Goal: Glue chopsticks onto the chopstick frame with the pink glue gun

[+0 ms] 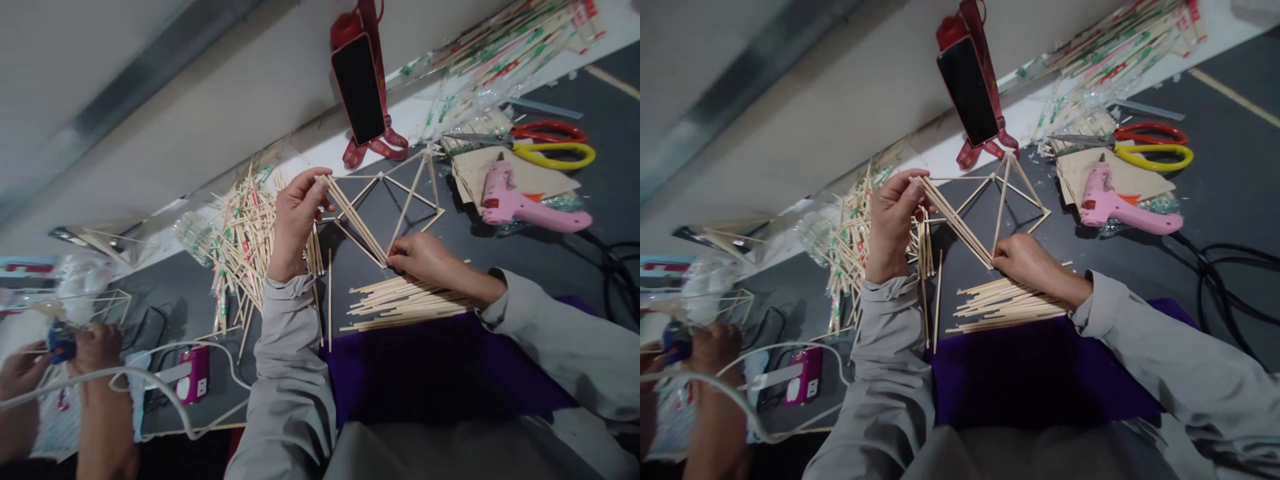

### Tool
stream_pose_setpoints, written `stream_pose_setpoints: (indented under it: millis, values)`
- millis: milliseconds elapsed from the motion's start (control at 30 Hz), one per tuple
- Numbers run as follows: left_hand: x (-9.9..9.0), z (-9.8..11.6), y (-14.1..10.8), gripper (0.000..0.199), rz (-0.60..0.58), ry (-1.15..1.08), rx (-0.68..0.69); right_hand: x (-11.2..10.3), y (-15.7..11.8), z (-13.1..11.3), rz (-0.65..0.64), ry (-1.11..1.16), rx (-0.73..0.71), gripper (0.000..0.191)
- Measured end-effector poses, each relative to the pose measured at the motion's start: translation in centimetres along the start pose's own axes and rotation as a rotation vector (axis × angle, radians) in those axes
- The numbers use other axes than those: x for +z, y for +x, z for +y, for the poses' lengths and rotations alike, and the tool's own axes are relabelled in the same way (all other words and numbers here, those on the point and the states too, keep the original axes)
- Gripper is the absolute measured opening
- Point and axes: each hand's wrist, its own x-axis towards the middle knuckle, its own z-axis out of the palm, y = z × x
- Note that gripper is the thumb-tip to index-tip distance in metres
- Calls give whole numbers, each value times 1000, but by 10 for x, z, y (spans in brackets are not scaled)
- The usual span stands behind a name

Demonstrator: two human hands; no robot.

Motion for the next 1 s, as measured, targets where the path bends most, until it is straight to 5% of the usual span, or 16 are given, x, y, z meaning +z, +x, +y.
stream_pose_setpoints:
  millis: [1000]
  values:
    - [-2, 10, -9, 23, 76, 18, -141, 5, 7, 3, -43, -29, -43, 26]
